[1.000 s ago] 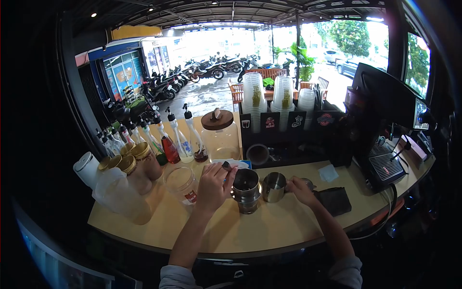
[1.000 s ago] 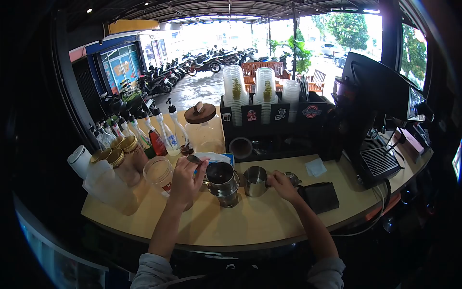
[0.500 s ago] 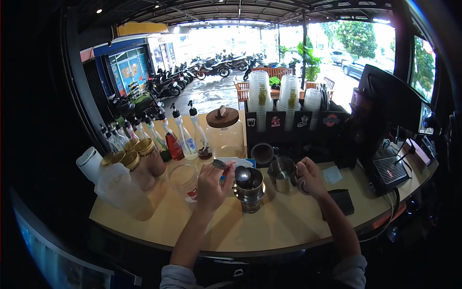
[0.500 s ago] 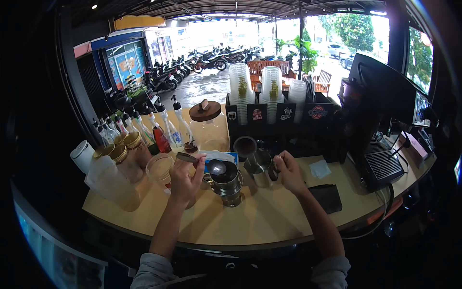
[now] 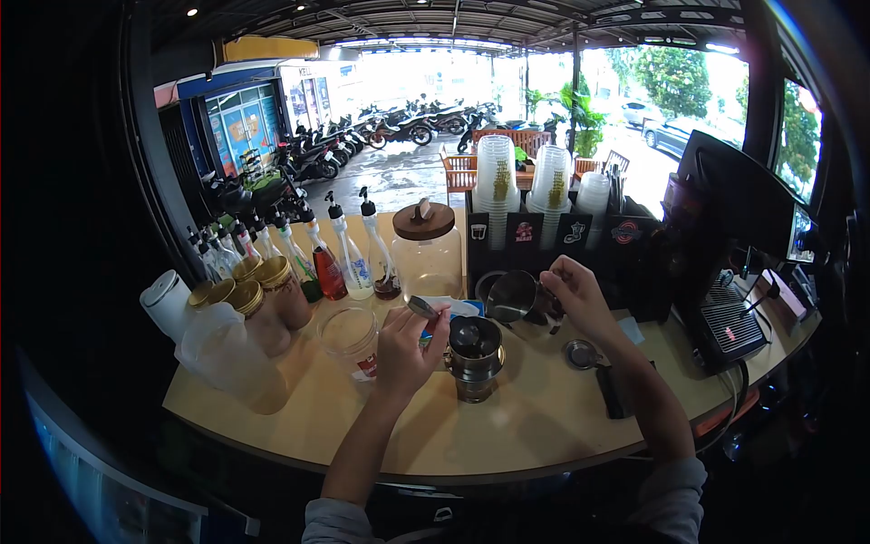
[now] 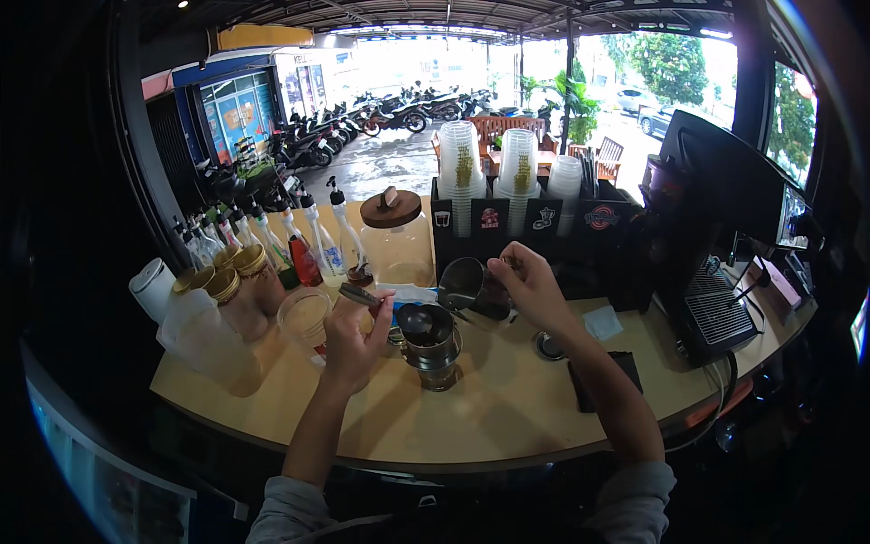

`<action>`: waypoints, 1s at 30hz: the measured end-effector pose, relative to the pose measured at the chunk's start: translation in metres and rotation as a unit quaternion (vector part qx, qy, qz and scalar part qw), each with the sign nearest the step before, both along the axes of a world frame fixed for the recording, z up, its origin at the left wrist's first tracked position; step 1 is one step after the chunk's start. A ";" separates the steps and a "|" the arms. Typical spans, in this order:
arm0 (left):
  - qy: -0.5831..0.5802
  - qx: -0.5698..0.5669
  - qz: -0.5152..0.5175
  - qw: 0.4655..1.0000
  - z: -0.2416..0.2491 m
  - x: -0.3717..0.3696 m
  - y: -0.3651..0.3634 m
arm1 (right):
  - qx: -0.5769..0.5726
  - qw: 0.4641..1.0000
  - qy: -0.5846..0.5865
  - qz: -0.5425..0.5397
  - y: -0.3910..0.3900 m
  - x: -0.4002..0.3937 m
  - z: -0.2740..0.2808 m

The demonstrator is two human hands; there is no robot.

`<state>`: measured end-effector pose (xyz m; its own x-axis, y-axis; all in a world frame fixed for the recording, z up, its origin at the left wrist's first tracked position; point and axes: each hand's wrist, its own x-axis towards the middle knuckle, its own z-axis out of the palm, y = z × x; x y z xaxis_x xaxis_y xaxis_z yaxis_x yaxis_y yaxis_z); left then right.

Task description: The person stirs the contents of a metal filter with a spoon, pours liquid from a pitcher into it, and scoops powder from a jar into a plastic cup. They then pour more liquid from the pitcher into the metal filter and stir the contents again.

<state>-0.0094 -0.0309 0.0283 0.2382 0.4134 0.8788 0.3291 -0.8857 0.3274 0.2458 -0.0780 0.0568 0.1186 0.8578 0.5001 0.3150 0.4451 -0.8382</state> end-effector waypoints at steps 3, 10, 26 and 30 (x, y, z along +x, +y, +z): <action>0.001 -0.002 0.000 1.000 0.001 0.000 -0.001 | -0.003 1.000 -0.005 0.005 0.008 0.002 -0.004; 0.004 -0.008 0.005 1.000 -0.001 0.000 0.002 | 0.012 0.998 -0.066 -0.018 0.015 -0.001 -0.003; -0.001 -0.016 0.006 1.000 -0.002 0.001 0.003 | 0.010 0.998 -0.062 -0.002 0.013 -0.012 0.006; 0.002 -0.002 0.004 1.000 -0.001 0.001 0.003 | 0.009 0.996 -0.091 -0.013 0.010 -0.014 0.011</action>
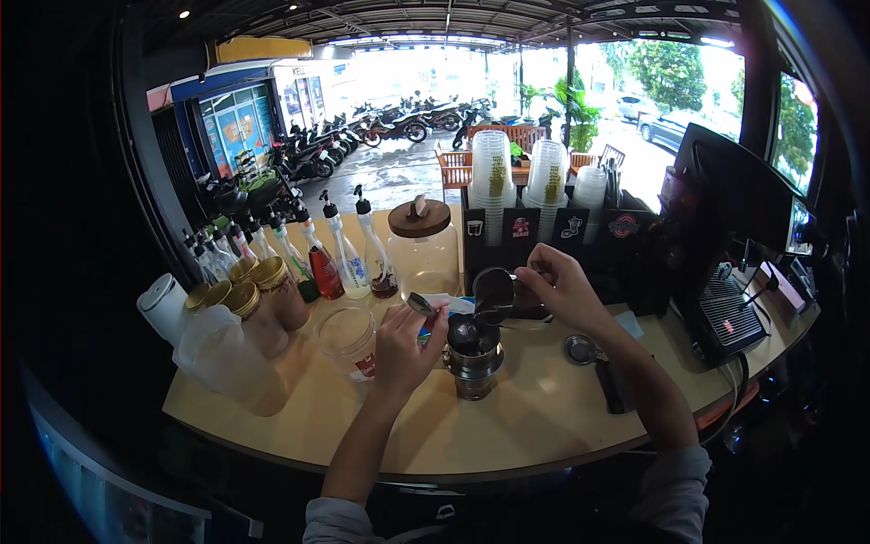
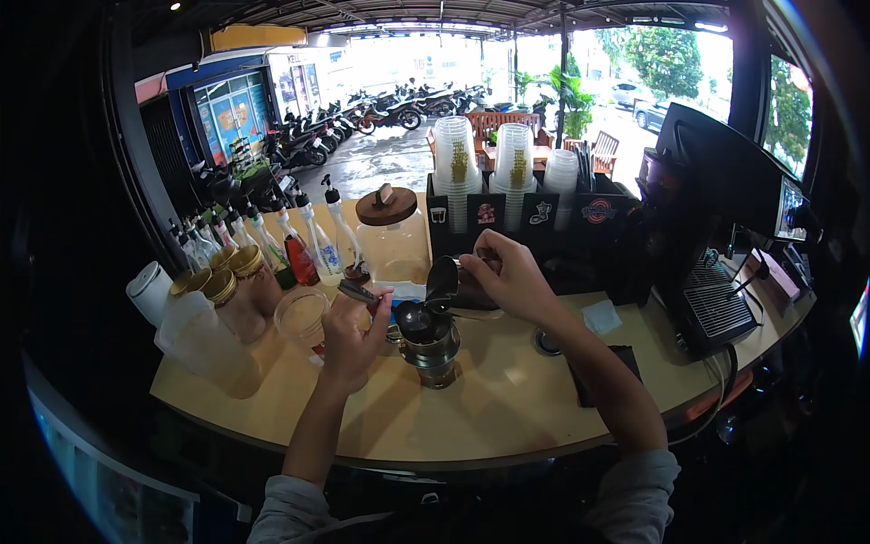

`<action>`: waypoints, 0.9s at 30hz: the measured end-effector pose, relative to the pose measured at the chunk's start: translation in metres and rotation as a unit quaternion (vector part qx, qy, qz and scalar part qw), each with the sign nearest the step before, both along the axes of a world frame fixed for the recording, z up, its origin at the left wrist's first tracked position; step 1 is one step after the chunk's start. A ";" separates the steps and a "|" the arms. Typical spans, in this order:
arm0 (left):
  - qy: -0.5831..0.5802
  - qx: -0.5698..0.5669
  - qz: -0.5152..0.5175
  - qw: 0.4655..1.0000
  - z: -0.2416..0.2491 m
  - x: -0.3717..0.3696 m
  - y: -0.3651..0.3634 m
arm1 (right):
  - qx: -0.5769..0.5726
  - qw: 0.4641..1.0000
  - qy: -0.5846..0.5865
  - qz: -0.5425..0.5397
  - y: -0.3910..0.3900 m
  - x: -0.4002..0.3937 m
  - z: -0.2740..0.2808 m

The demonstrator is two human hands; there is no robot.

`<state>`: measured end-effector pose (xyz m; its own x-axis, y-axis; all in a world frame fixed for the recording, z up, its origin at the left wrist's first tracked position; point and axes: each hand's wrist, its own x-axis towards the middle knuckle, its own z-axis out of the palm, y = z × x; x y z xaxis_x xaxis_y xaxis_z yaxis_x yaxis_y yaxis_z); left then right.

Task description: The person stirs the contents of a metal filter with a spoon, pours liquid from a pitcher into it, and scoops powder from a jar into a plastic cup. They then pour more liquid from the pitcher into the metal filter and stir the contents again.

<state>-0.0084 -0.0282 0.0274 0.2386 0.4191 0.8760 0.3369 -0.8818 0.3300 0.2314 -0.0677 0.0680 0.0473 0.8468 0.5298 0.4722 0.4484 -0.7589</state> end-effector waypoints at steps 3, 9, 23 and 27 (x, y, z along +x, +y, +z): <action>0.005 -0.003 0.002 1.000 0.000 0.000 0.000 | 0.001 1.000 -0.012 -0.006 -0.001 -0.001 0.002; 0.001 0.024 0.020 1.000 0.002 -0.004 0.003 | 0.011 1.000 -0.002 -0.002 0.002 0.000 -0.001; 0.004 0.043 0.034 0.998 0.007 -0.011 0.000 | 0.000 0.999 -0.039 -0.026 0.001 -0.011 0.012; 0.006 0.043 0.033 0.998 0.005 -0.012 0.001 | 0.006 0.998 -0.046 -0.042 0.004 -0.008 0.012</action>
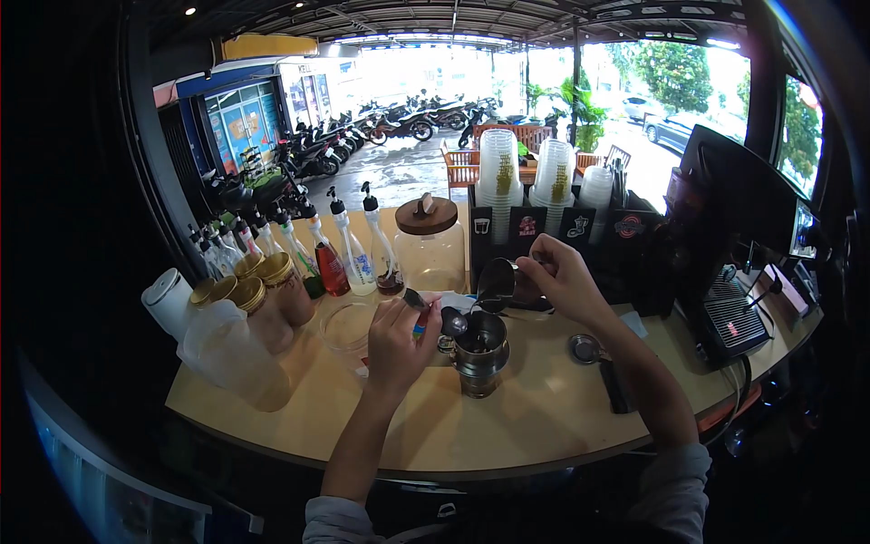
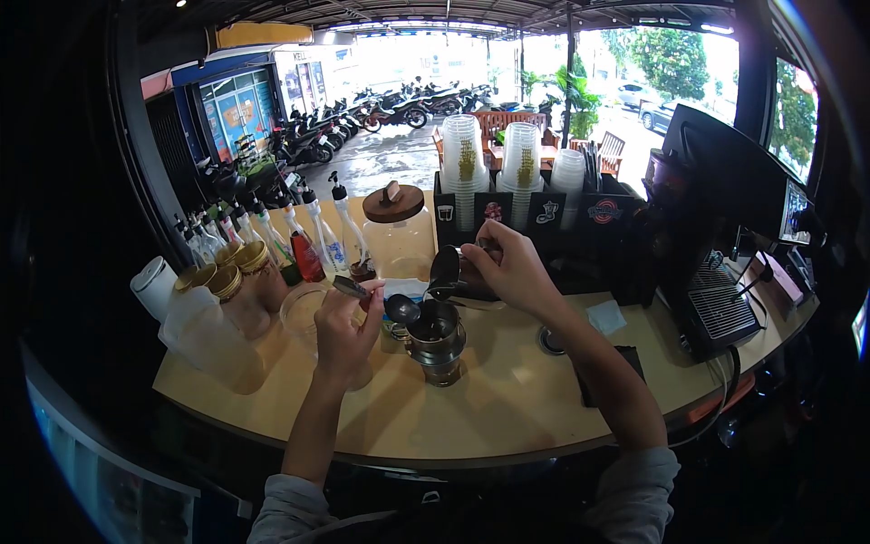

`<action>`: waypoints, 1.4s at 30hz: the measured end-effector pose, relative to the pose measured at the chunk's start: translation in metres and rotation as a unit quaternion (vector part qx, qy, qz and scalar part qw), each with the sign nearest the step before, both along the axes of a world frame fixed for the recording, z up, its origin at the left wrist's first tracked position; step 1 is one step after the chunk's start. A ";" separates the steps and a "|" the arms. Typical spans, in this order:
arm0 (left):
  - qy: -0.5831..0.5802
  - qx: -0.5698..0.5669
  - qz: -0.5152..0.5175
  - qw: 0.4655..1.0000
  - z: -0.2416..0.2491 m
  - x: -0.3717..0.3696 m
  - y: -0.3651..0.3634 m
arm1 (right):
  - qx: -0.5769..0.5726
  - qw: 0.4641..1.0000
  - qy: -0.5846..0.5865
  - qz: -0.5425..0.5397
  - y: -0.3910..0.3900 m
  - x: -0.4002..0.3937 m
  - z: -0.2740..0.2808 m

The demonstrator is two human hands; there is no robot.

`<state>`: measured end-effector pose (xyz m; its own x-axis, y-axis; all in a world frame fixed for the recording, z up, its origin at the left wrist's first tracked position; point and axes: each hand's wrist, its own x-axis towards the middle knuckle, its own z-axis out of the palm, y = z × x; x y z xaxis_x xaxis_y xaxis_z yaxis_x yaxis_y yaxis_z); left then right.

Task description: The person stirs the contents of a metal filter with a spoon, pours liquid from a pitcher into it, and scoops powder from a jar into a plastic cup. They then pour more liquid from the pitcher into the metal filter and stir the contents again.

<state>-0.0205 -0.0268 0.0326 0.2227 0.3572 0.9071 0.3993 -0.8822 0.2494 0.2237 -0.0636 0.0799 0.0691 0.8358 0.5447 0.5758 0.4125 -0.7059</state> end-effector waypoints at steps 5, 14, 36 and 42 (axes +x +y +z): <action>0.004 -0.004 -0.001 1.000 0.000 0.000 0.000 | 0.012 1.000 0.003 -0.010 -0.001 0.004 0.000; 0.008 -0.005 0.005 1.000 -0.001 0.002 0.000 | 0.030 0.999 -0.017 -0.020 -0.004 0.015 0.001; 0.021 -0.005 0.009 1.000 -0.005 0.007 -0.004 | 0.028 0.998 0.052 0.025 -0.017 0.013 -0.003; 0.016 0.005 0.011 1.000 -0.007 0.010 -0.005 | 0.027 0.993 0.112 0.017 -0.019 0.032 -0.026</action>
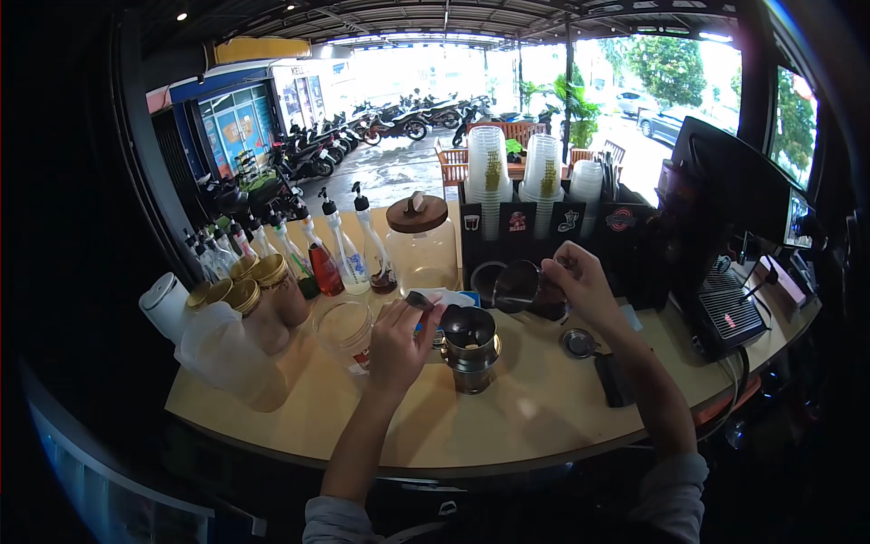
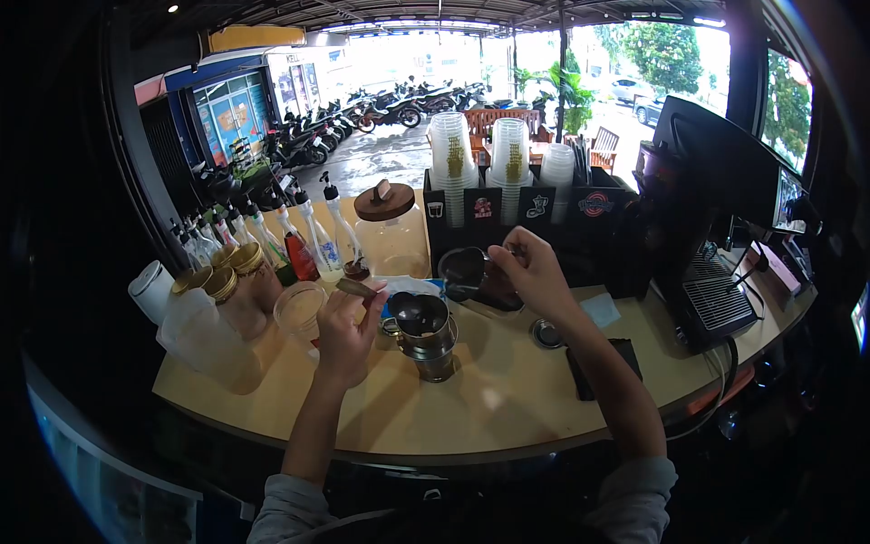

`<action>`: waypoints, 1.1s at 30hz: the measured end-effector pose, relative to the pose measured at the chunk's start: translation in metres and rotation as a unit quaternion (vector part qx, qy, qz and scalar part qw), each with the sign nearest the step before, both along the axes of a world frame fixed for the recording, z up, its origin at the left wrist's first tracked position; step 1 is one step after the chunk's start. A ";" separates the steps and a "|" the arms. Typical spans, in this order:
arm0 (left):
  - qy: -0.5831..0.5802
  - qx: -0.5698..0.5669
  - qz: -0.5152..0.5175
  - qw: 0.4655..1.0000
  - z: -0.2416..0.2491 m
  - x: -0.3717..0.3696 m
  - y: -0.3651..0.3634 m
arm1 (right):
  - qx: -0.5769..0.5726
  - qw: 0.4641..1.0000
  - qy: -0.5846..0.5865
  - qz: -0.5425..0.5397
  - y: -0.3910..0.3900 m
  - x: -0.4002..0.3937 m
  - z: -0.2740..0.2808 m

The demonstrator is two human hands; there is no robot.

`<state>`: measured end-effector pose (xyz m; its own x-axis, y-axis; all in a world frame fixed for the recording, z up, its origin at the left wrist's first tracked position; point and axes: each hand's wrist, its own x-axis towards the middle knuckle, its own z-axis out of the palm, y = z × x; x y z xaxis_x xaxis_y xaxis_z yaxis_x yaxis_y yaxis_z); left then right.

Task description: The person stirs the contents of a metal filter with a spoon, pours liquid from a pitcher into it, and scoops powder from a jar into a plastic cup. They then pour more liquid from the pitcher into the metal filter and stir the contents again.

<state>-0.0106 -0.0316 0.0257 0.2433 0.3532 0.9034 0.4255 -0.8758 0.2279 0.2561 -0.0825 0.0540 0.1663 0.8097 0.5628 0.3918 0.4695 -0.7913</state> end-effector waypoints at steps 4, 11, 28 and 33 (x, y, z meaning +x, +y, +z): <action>0.003 -0.030 -0.013 0.999 -0.003 -0.002 -0.001 | -0.062 0.992 0.110 -0.010 0.002 0.018 -0.044; 0.004 -0.025 -0.038 0.999 -0.004 -0.002 -0.003 | -0.070 0.956 0.285 0.002 0.014 0.036 -0.148; 0.025 -0.019 -0.087 0.996 -0.004 0.007 -0.006 | -0.039 0.991 -0.032 -0.126 0.006 0.045 -0.164; 0.119 0.051 -0.097 0.987 -0.002 0.020 -0.002 | 0.037 0.993 -0.087 0.067 -0.034 -0.037 -0.025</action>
